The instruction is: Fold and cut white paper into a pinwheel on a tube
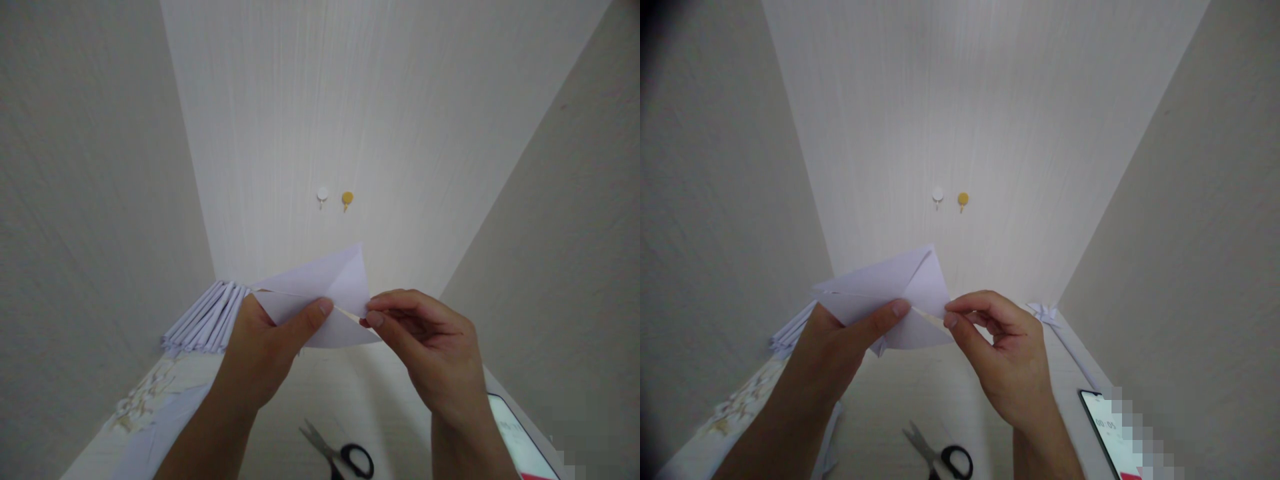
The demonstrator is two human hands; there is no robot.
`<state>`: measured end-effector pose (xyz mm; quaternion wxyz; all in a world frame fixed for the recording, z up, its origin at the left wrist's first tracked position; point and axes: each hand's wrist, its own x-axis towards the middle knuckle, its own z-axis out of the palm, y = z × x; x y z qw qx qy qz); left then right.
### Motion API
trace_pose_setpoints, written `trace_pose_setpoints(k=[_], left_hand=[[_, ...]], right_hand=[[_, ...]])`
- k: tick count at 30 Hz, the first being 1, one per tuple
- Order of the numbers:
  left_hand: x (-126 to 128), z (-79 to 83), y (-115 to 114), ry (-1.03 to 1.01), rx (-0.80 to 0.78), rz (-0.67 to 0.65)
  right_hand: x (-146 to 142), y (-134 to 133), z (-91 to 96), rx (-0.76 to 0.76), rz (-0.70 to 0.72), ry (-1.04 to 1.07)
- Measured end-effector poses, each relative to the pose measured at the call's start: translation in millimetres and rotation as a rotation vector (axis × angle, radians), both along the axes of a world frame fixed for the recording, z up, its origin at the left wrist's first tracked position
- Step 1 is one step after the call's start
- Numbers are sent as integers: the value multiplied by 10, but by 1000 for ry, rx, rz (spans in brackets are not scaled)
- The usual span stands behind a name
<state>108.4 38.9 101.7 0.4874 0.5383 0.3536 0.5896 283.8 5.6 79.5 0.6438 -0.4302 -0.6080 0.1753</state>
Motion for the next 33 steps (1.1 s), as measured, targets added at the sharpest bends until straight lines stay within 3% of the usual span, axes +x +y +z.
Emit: trace_pose_setpoints(k=[16, 33], left_hand=[[13, 19, -20, 87, 0, 53], [19, -35, 4, 133, 106, 81]], right_hand=[[5, -3, -22, -24, -19, 30], [-17, 10, -3, -54, -25, 85]])
